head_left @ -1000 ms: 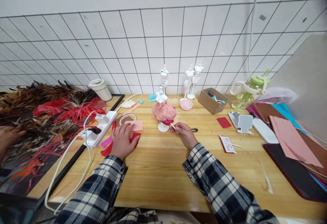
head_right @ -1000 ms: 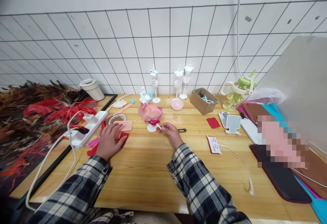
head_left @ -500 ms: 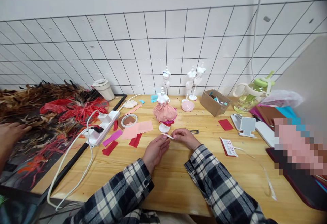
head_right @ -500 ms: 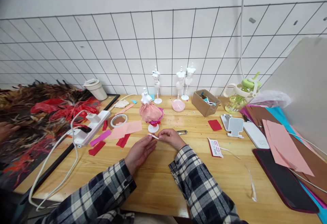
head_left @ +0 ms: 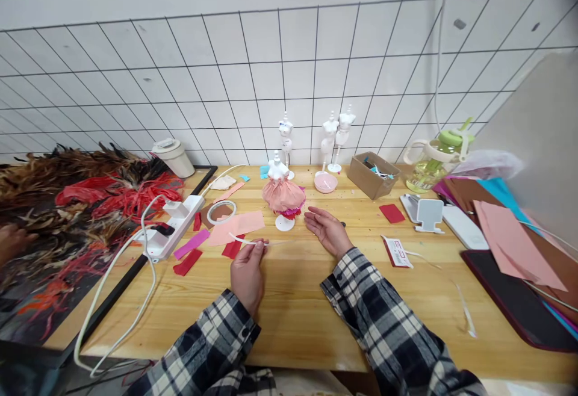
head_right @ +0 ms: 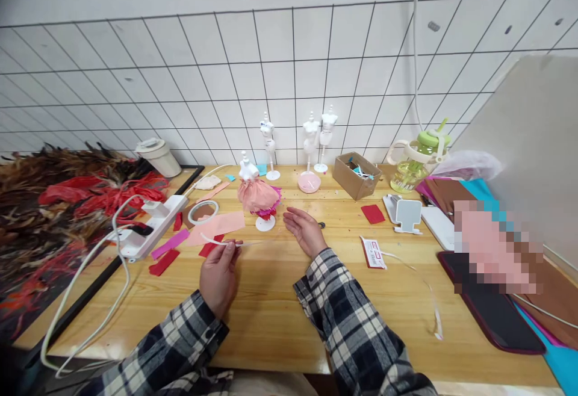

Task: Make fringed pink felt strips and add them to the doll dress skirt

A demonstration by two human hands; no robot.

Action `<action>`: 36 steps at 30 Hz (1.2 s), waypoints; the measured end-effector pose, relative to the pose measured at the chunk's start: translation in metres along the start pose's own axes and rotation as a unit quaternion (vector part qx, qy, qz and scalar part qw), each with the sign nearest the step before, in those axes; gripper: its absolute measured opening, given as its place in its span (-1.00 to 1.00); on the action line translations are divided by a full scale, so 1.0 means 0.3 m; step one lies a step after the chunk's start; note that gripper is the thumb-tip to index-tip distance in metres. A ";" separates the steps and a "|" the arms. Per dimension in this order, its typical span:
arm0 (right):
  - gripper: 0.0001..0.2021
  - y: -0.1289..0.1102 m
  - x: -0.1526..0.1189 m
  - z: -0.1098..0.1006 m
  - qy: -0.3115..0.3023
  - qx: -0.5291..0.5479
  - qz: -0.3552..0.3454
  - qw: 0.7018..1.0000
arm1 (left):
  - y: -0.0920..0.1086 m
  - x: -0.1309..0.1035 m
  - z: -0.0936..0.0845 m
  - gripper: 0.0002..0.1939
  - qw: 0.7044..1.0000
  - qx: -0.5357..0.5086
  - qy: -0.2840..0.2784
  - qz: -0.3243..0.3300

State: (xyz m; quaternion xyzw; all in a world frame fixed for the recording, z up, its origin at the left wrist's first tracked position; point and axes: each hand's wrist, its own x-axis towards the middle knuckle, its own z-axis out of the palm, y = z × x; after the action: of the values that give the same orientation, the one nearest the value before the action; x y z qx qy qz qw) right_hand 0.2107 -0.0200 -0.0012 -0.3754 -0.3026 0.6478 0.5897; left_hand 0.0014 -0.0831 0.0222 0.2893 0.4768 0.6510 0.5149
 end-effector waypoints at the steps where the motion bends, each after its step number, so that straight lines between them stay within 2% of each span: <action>1: -0.65 -0.003 0.004 -0.005 0.004 0.009 0.004 1.000 | 0.012 -0.004 -0.011 -0.80 0.999 0.036 -0.005 0.038; 3: -0.67 -0.010 0.004 -0.005 0.006 0.004 -0.003 1.000 | 0.049 -0.018 -0.027 -0.79 0.989 0.110 -0.041 0.094; 5: -0.66 -0.021 -0.011 0.012 0.013 -0.041 -0.029 0.999 | 0.093 -0.040 -0.032 -0.77 0.974 0.184 -0.106 0.073; 7: -0.67 -0.039 -0.046 0.051 0.002 -0.132 -0.073 0.989 | 0.135 -0.065 -0.027 -0.74 0.957 0.237 -0.162 0.045; 10: -0.71 -0.071 -0.134 0.134 -0.087 -0.277 -0.162 0.943 | 0.181 -0.094 -0.015 -0.78 0.918 0.325 -0.213 0.081; 12: -0.68 -0.085 -0.203 0.185 -0.092 -0.330 -0.236 0.909 | 0.204 -0.102 -0.008 -0.78 0.880 0.391 -0.234 0.138; 13: -0.65 -0.087 -0.233 0.203 -0.067 -0.343 -0.259 0.901 | 0.213 -0.103 -0.006 -0.79 0.857 0.422 -0.246 0.167; 14: -0.64 -0.086 -0.259 0.216 -0.050 -0.346 -0.256 0.901 | 0.220 -0.103 -0.004 -0.80 0.833 0.449 -0.259 0.193; 16: -0.62 -0.074 -0.293 0.226 -0.039 -0.310 -0.202 0.928 | 0.226 -0.099 0.001 -0.82 0.796 0.484 -0.281 0.230; 18: -0.63 -0.052 -0.309 0.226 -0.062 -0.239 -0.114 0.962 | 0.220 -0.097 0.007 -0.82 0.782 0.493 -0.292 0.244; 21: -0.70 -0.015 -0.322 0.232 -0.062 -0.148 -0.036 0.986 | 0.196 -0.103 0.021 -0.81 0.793 0.479 -0.299 0.227; 24: -0.74 -0.003 -0.347 0.246 -0.019 -0.110 -0.039 0.993 | 0.177 -0.122 0.039 -0.83 0.846 0.414 -0.298 0.154; 25: -0.74 -0.011 -0.360 0.247 -0.016 -0.096 -0.044 0.994 | 0.173 -0.131 0.045 -0.83 0.873 0.368 -0.301 0.105; 27: -0.73 -0.051 -0.392 0.229 -0.021 -0.063 -0.059 0.996 | 0.168 -0.147 0.051 -0.77 0.917 0.244 -0.313 -0.045; 29: -0.74 -0.122 -0.427 0.184 -0.021 -0.045 -0.086 0.995 | 0.163 -0.157 0.048 -0.67 0.920 0.123 -0.309 -0.207; 30: -0.76 -0.163 -0.445 0.154 -0.023 -0.059 -0.100 0.993 | 0.161 -0.157 0.042 -0.64 0.913 0.085 -0.300 -0.262; 31: -0.78 -0.205 -0.461 0.123 -0.026 -0.085 -0.107 0.990 | 0.160 -0.153 0.035 -0.61 0.909 0.069 -0.291 -0.290; 32: -0.80 -0.244 -0.476 0.094 -0.041 -0.125 -0.097 0.986 | 0.161 -0.146 0.028 -0.59 0.911 0.072 -0.285 -0.289; 33: -0.81 -0.277 -0.488 0.071 -0.064 -0.177 -0.076 0.979 | 0.165 -0.137 0.021 -0.58 0.917 0.094 -0.288 -0.261; 34: -0.80 -0.301 -0.496 0.056 -0.104 -0.243 -0.028 0.964 | 0.173 -0.125 0.017 -0.58 0.922 0.130 -0.298 -0.211; 35: -0.80 -0.315 -0.500 0.051 -0.130 -0.312 0.010 0.941 | 0.185 -0.113 0.016 -0.58 0.922 0.179 -0.313 -0.138; 36: -0.80 -0.319 -0.500 0.055 -0.138 -0.387 0.024 0.911 | 0.200 -0.102 0.019 -0.59 0.910 0.239 -0.335 -0.043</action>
State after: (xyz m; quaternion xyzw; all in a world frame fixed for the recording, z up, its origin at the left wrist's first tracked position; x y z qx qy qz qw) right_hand 0.2515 -0.1564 0.1070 -0.4884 -0.5991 0.5393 0.3343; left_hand -0.0081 -0.1111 0.0828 0.5842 0.4300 0.3598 0.5868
